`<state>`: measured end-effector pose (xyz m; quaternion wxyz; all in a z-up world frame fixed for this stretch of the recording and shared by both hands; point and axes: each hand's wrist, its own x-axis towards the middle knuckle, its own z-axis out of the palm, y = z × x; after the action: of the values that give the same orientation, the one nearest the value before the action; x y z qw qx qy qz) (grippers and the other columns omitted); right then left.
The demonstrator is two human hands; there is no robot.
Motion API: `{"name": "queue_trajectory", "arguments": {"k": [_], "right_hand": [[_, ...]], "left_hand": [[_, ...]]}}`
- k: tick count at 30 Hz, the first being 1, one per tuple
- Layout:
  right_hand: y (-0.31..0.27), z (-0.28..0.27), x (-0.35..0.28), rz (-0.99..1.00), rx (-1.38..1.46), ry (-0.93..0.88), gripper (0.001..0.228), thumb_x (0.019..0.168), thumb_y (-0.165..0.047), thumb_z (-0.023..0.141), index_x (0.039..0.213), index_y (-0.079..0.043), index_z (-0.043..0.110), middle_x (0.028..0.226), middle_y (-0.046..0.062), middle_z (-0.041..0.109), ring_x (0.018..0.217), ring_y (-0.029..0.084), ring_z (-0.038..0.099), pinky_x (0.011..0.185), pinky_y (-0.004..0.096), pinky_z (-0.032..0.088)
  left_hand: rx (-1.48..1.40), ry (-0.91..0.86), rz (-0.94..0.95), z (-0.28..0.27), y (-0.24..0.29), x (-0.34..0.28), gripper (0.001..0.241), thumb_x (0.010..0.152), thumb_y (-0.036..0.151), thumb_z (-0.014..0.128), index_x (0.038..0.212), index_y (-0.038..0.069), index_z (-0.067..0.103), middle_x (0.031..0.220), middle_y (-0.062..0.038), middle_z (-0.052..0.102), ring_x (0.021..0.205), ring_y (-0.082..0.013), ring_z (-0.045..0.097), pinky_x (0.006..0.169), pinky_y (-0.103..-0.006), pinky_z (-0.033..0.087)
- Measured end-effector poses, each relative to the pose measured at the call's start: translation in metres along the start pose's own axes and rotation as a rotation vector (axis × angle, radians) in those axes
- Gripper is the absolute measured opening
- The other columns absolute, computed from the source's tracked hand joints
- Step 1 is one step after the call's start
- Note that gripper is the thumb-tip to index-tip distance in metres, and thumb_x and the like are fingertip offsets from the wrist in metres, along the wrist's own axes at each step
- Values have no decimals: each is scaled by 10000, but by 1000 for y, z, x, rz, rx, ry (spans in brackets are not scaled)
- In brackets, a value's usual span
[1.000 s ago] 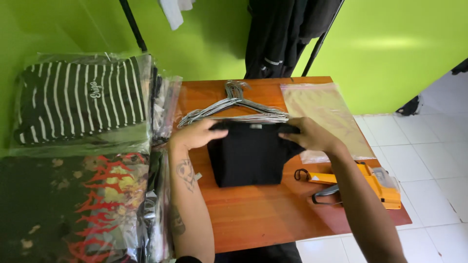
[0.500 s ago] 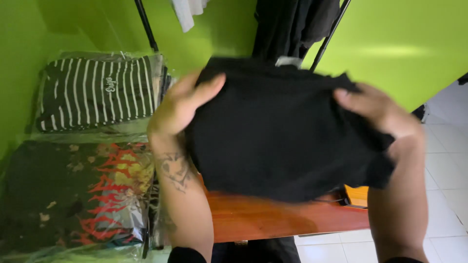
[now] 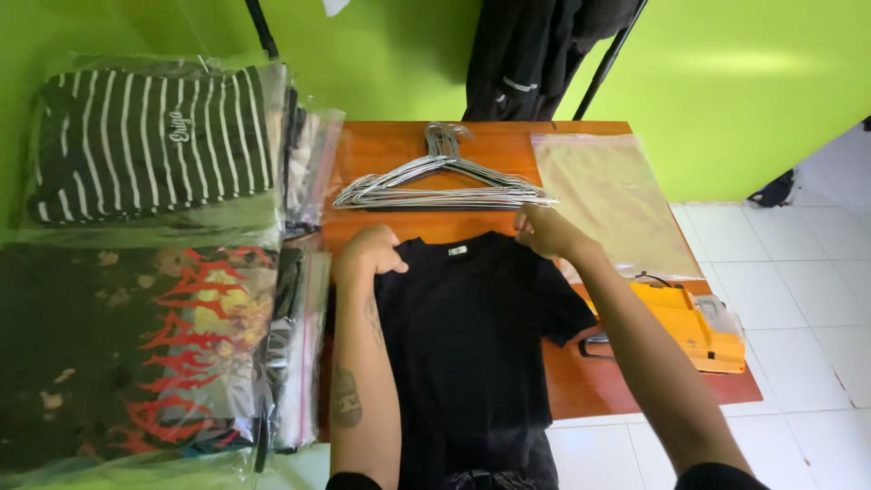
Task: The person places a gray t-shirt on a wire hanger and hangs it on a clothing rack. They then take a black t-shirt, place it inside a clear plastic bag, and seal the bag using a handheld heat sealer.
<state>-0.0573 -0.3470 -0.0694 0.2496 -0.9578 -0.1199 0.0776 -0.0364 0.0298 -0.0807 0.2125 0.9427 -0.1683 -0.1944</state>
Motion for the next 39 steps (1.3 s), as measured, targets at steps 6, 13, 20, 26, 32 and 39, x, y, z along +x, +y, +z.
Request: {"name": "queue_trajectory", "arguments": {"k": [6,13,20,26,32,39], "right_hand": [[-3,10,-8,-99,-71,257,84,834,7,621,870,-49,674,913,174,707,923,355,687,833,451,550],[-34,11,-18,-17,-198,419,139,802,18,608,833,-83,697,1077,172,660,985,402,654,815,498,532],[-7,50,-8,-17,-440,487,76,887,-78,627,912,-82,698,1124,194,626,1086,381,611,873,491,503],[-61,48,-35,23,-626,464,190,825,-167,673,992,-79,695,1155,218,602,1130,374,566,900,480,469],[-113,60,-54,73,-425,257,339,865,-288,723,1080,-42,635,1141,200,588,1073,392,600,846,518,518],[-81,39,-69,-16,-159,381,225,899,-195,675,1038,-17,664,1022,223,663,925,419,654,809,512,541]], "left_hand": [[-136,192,38,-5,-7,-3,322,758,252,847,990,42,769,991,-220,743,900,-362,744,795,-453,569],[-226,659,55,2,24,-6,231,704,173,874,888,74,777,934,-164,745,921,-366,702,783,-466,549],[-209,771,-76,4,32,-10,199,703,128,870,881,83,794,943,-195,734,927,-393,694,784,-493,551],[-141,816,-118,17,22,5,165,716,77,843,861,83,765,954,-196,734,918,-389,700,783,-480,559],[-163,823,29,-1,60,-14,180,700,97,838,833,54,724,900,-176,732,897,-377,694,778,-478,550],[-341,424,287,8,113,16,199,795,179,837,901,31,755,834,-154,756,772,-309,738,724,-416,575]]}}
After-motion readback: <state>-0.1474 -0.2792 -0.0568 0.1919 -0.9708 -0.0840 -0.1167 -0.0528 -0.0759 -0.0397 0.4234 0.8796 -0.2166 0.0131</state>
